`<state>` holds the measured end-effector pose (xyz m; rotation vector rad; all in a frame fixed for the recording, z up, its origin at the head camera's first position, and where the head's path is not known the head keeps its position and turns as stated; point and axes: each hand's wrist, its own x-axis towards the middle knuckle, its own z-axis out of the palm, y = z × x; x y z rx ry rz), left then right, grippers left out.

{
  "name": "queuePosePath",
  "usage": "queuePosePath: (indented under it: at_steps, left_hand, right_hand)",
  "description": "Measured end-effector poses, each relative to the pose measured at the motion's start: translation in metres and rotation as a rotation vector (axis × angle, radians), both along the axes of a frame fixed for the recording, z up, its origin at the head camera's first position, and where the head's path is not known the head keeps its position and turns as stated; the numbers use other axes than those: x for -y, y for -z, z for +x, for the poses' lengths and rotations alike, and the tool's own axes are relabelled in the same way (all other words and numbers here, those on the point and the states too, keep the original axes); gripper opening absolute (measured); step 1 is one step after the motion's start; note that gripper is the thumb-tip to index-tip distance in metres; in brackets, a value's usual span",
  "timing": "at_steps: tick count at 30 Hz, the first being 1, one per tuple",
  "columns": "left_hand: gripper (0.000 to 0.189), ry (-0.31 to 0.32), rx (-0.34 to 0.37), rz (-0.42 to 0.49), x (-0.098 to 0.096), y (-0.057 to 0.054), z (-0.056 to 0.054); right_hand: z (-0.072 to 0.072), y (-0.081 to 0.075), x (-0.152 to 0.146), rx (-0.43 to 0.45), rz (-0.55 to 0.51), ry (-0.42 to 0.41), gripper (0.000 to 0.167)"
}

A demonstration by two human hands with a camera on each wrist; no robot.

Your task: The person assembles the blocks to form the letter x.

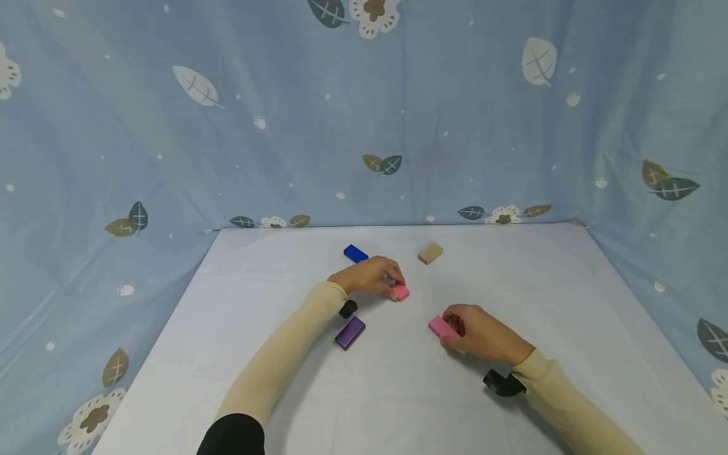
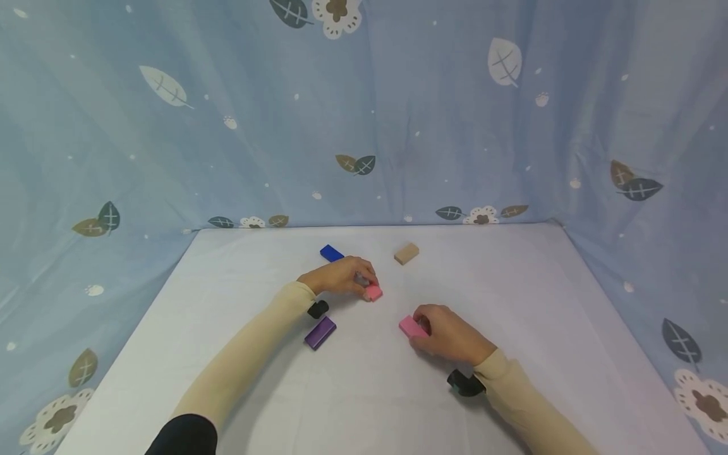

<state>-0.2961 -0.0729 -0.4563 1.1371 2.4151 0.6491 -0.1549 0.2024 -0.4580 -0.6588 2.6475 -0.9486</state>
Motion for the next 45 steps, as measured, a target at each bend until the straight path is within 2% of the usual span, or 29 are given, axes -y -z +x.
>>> queuePosePath:
  at_steps: [11, 20, 27, 34, 45]
  left_hand:
    - [0.034, -0.002, 0.007, -0.01, -0.001, 0.0, -0.0004]
    - [0.034, -0.011, 0.021, 0.004, -0.001, 0.0009, 0.0001]
    - [0.034, 0.013, -0.002, 0.006, -0.0019, 0.002, 0.0]
    - [0.034, 0.0, -0.008, 0.003, -0.0003, 0.0022, 0.0006]
    - [0.033, 0.011, -0.024, 0.007, -0.0001, 0.0011, 0.0002]
  right_hand:
    - [-0.0037, 0.0028, 0.0016, -0.017, 0.058, 0.041, 0.033]
    - [-0.0045, 0.0039, 0.0006, -0.032, 0.045, 0.04, 0.031]
    - [-0.0042, 0.0043, 0.0015, -0.013, 0.042, 0.055, 0.031]
    - [-0.0065, 0.0011, 0.0039, -0.007, 0.047, 0.06, 0.029]
    - [-0.0082, -0.002, 0.0061, 0.0, 0.045, 0.067, 0.03]
